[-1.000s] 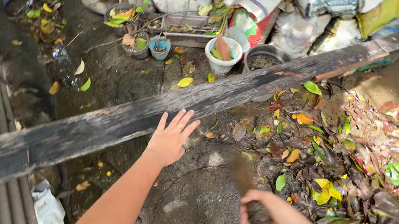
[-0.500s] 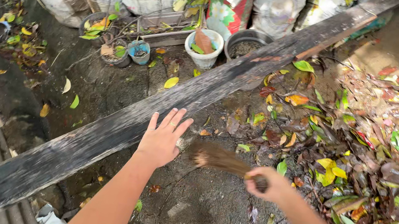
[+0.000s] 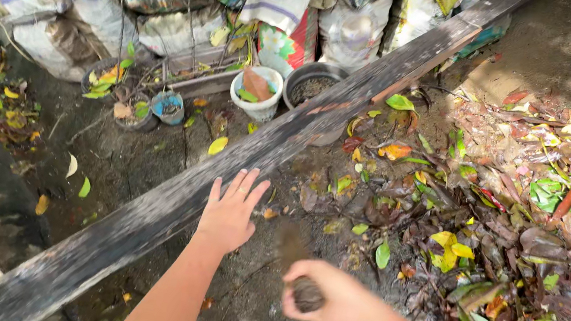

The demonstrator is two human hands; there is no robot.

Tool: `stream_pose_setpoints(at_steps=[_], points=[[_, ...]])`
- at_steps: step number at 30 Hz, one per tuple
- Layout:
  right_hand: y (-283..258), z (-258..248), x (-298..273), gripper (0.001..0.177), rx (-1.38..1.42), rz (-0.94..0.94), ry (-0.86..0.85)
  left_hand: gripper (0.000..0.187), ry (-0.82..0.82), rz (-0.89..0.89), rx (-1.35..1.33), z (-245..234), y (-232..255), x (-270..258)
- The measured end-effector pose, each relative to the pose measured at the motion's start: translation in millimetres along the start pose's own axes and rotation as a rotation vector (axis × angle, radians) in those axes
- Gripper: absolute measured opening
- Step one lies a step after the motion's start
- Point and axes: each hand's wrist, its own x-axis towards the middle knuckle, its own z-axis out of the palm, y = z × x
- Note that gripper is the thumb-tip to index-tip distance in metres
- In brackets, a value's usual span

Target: The person sweeps fallen leaves and debris across the outdoor ground using a handheld broom.

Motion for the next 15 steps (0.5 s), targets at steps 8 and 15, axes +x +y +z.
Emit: stream_pose_setpoints(at_steps=[8, 15], points=[[-72, -108, 168, 0.019, -0.248, -0.309, -0.207, 0.094, -0.171, 0.021, 0.164, -27, 24, 42], [-197, -231, 21, 0.022, -0.120, -0.505, 0.251, 0.093, -0.113, 0.112, 0.146, -27, 35, 65]])
